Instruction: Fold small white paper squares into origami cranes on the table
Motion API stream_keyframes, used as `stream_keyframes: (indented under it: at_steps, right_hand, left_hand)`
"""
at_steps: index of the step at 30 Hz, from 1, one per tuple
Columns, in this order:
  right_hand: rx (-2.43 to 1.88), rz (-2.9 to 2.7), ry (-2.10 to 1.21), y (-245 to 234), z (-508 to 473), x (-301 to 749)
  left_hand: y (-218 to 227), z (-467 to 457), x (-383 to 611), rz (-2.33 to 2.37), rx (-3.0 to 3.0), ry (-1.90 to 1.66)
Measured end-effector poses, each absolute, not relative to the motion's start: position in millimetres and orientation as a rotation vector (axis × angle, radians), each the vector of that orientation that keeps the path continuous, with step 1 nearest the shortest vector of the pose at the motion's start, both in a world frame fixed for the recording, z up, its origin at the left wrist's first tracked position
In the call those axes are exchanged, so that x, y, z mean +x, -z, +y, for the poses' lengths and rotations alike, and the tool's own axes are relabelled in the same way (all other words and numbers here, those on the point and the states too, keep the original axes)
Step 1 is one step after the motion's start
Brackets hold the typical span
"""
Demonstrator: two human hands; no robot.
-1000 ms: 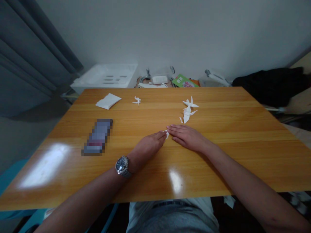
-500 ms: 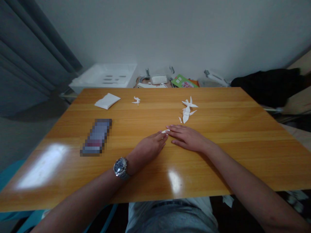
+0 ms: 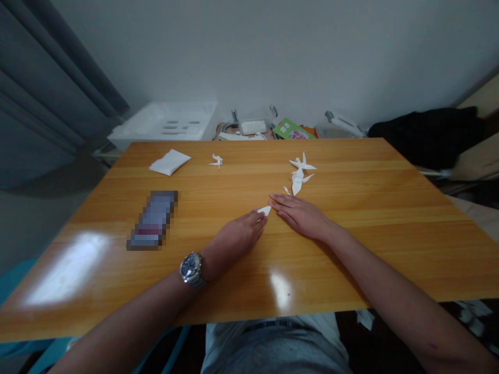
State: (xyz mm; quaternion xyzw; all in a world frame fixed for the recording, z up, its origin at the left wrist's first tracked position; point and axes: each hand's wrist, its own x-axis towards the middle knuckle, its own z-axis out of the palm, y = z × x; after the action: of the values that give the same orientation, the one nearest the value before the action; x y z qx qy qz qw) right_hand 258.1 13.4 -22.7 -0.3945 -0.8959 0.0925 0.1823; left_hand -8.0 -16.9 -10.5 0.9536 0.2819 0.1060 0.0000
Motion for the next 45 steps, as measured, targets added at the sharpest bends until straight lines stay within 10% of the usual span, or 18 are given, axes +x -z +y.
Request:
stream_keyframes:
  at_steps: [45]
  right_hand:
    - [-1.219,-2.150,-0.415,18.9,6.3,222.8]
  left_hand:
    - [1.9,0.6,-9.3,1.152,2.629,-0.618]
